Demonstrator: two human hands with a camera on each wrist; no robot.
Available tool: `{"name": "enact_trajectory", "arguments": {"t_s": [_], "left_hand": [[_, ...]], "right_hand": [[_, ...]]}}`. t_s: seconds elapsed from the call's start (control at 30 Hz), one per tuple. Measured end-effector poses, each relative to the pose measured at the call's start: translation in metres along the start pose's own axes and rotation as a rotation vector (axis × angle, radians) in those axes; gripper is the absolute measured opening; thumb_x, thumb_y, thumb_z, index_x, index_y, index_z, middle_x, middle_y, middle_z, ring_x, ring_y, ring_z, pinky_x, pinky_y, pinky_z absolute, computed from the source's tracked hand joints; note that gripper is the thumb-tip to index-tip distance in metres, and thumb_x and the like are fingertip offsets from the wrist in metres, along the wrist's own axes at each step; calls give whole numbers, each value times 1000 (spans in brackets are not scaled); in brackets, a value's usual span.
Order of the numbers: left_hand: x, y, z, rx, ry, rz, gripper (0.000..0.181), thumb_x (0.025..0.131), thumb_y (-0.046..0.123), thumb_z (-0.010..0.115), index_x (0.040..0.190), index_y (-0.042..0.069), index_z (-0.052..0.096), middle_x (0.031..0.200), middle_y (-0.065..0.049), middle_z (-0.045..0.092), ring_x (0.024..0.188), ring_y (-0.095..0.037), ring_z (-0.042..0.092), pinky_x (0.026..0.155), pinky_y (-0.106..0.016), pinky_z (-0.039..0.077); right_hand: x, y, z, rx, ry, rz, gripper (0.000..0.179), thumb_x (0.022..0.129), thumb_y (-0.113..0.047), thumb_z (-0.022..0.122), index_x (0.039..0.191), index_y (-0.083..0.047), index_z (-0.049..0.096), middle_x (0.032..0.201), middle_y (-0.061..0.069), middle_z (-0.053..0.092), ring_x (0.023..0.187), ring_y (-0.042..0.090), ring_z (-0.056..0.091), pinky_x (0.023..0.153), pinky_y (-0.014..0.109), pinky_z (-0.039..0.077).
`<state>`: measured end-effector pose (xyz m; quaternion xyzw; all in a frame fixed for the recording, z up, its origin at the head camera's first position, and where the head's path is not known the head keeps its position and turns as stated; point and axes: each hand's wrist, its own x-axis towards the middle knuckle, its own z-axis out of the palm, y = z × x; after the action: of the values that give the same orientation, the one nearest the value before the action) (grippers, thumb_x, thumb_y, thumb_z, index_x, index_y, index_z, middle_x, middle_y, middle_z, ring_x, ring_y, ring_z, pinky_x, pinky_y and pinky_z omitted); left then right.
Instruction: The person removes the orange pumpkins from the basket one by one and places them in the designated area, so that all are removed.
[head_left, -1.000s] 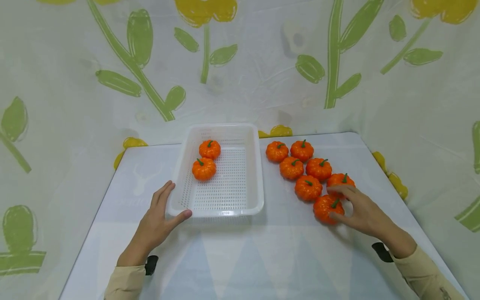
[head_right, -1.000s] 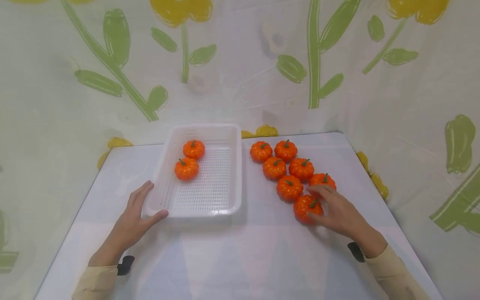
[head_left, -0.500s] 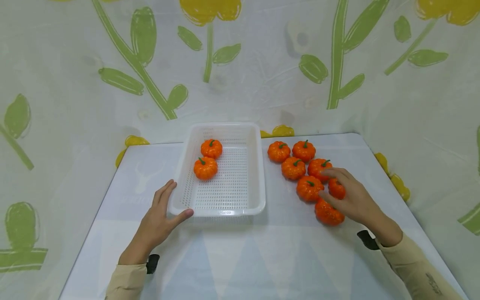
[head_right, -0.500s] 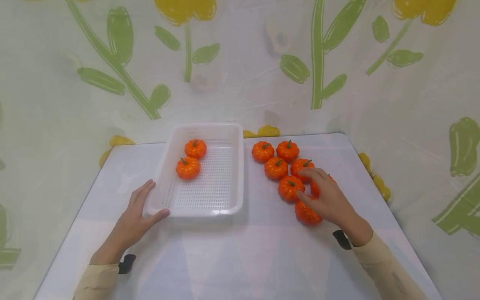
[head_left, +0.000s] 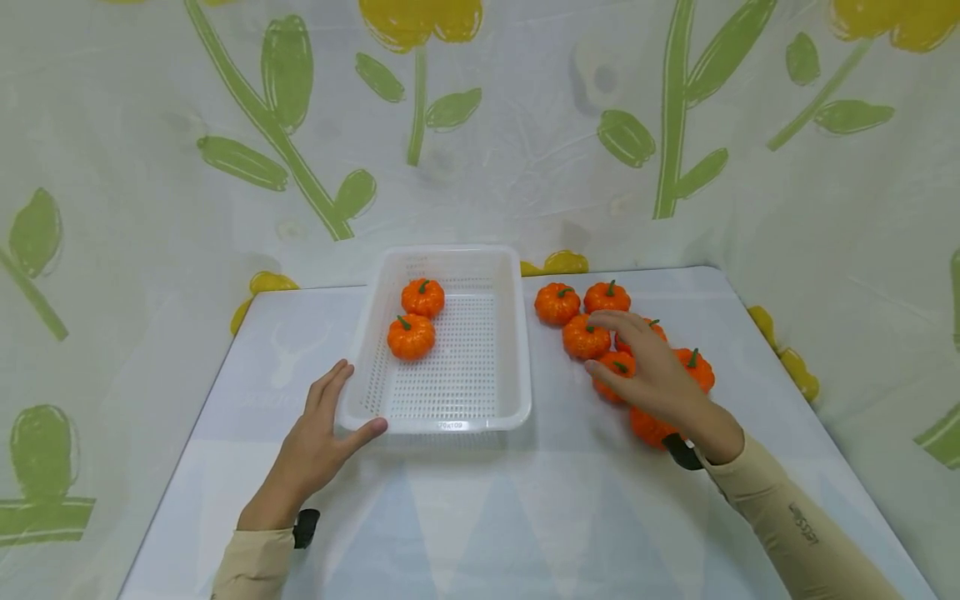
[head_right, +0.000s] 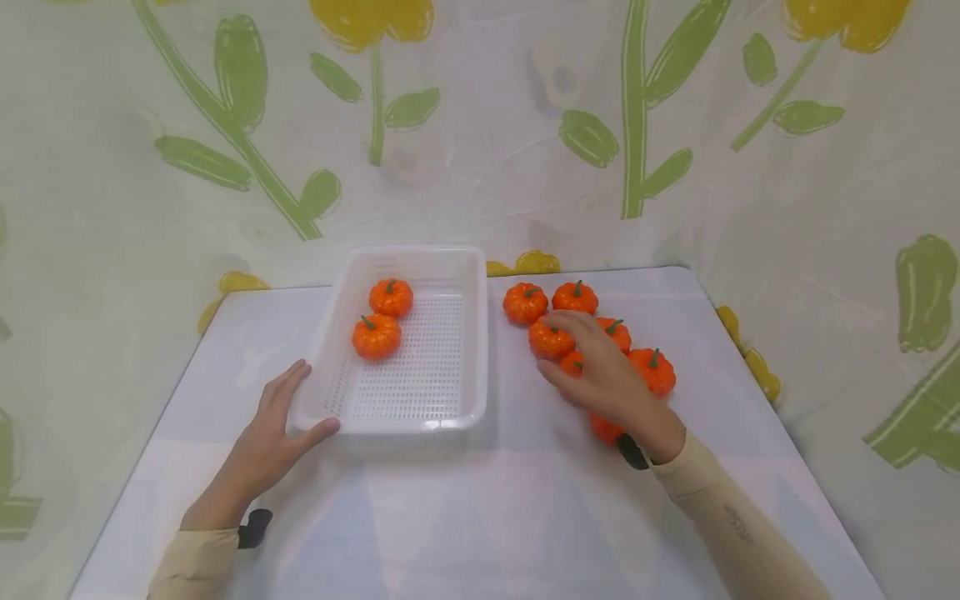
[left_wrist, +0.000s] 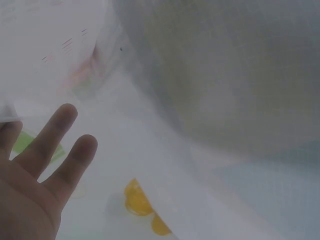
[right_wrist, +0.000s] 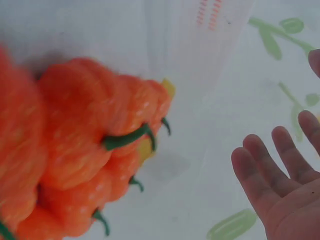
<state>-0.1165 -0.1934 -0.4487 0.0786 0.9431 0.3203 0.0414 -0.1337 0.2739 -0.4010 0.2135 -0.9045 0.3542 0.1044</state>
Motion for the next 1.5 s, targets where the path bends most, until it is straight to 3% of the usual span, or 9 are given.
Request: {"name": "enact_trajectory", "arguments": {"t_s": [0.33,0.6,0.8,1.13,1.5], "left_hand": [[1,-2,3,5,-3,8,103,89,60,70,165,26,9,169,0,7,141,-47,36,105,-72,35],[0,0,0,20,-1,-1,105,88,63,69,165,23,10,169,-4,9,141,-47,36,106,-71,35],[-1,0,0,16,-2,-16,105,87,65,69,165,24,10,169,-3,9,141,-47,36,107,-71,34],[-2,2,-1,8,-4,-27,106,87,67,67,165,23,10,169,-5,9,142,-48,33,106,-73,33],[0,-1,1,1,-1,-11,103,89,61,70,165,25,10,169,-2,9,141,-48,36,105,-73,34]], "right_hand": [[39,-27,21,56,-7,-65,60,92,-28,76,145,-17,51,148,-4,49,141,19,40,113,50,39],[68,-52,43,130,21,-172,60,91,-23,77,144,-13,52,146,-3,51,134,16,46,109,45,44],[90,-76,61,127,2,-221,59,92,-23,76,143,-9,52,144,3,53,128,24,51,102,46,50],[134,-104,89,199,2,-193,61,92,-21,76,145,-11,50,145,3,51,127,18,52,104,34,48],[172,-101,124,291,19,-69,73,89,-20,77,153,-11,41,152,4,45,132,21,48,103,29,46]]}}
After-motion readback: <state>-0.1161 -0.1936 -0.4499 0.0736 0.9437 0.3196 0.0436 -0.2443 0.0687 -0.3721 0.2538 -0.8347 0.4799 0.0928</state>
